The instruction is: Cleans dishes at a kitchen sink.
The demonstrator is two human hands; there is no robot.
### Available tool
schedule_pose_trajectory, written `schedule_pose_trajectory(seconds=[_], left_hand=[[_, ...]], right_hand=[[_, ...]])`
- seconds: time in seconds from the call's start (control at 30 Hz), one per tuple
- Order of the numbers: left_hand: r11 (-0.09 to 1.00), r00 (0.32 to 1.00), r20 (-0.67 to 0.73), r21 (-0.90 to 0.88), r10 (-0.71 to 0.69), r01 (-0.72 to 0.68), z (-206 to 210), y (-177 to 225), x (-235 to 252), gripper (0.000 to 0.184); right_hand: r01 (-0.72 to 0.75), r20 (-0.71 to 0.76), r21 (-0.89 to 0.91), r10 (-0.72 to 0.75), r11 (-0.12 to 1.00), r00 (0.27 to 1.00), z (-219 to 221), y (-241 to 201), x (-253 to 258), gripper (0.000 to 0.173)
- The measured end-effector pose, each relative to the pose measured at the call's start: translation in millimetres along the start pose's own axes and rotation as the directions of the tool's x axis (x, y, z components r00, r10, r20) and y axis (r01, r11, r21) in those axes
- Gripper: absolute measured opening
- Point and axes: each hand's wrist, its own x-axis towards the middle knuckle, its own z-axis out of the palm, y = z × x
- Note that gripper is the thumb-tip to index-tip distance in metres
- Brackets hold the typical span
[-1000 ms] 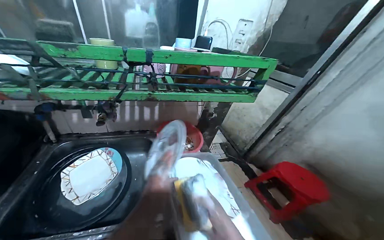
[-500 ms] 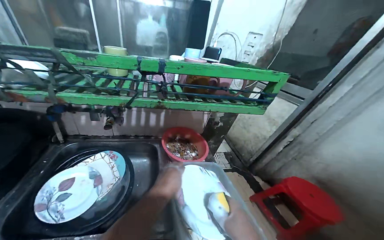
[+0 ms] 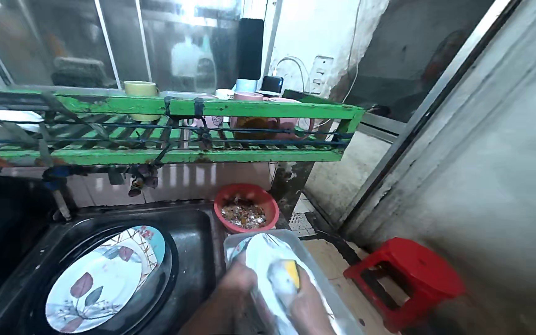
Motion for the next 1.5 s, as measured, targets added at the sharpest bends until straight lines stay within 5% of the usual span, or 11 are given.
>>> schedule_pose_trajectory(seconds=[0.1,0.27,0.47,0.63,0.73,0.83,1.0,1.1,1.23,1.4,1.5], left_hand=[[0.998,0.999,0.016,-0.045,0.052,-0.051,0.5,-6.9,-33.5,0.080],[0.997,0.997,0.030,0.036,0.065,-0.066,-3.5,-13.3,-67.9,0.086],[0.996,0.996,-0.001,0.014,0.088,-0.088,-15.5,-10.8,-74.4,0.046],[0.989,0.986,0.077,-0.013,0.149,-0.149,1.4,-20.1,-91.3,0.092],[0.994,0.996,0.090,-0.111,0.028,-0.018,-3.3,-13.1,-84.0,0.049],[0.989,0.994,0.097,-0.133,-0.045,0.058,-11.8,4.2,-77.5,0.033],[0.984,0.996,0.023,-0.161,0.084,-0.080,-5.0,-2.3,-86.7,0.079],[0.962,0.994,0.109,-0.271,0.031,0.000,-12.5,-4.0,-82.2,0.032],[0.989,0.973,0.219,-0.112,-0.071,0.097,-18.7,6.5,-74.1,0.029],[0.983,0.996,0.080,-0.180,0.044,-0.029,-11.1,-5.1,-75.5,0.064],[0.964,0.986,0.165,-0.257,-0.021,0.063,-14.5,2.0,-79.3,0.042]], right_hand=[[0.215,-0.005,0.197,-0.219,0.956,0.976,18.5,-35.7,-4.4,0.083],[-0.023,-0.130,0.168,0.045,0.986,0.991,19.3,-33.7,52.9,0.071],[0.294,0.047,0.296,-0.321,0.909,0.946,31.1,-71.9,-11.1,0.087],[0.023,-0.093,0.271,0.002,0.962,0.996,-0.9,-53.1,54.2,0.070],[0.297,-0.061,0.125,-0.291,0.947,0.955,-3.0,-69.1,12.9,0.075],[0.658,-0.132,0.123,-0.645,0.743,0.753,14.6,-65.4,-7.0,0.072],[0.107,-0.185,0.317,-0.049,0.942,0.981,-16.7,-43.1,40.5,0.079],[0.255,-0.203,0.181,-0.218,0.950,0.955,-14.7,-53.8,12.4,0.078],[0.677,-0.116,0.072,-0.668,0.733,0.735,7.4,-63.1,-13.4,0.063],[0.198,-0.255,0.197,-0.144,0.960,0.956,-16.3,-44.9,39.9,0.077],[0.364,-0.284,0.083,-0.328,0.928,0.901,-13.4,-55.5,20.9,0.075]])
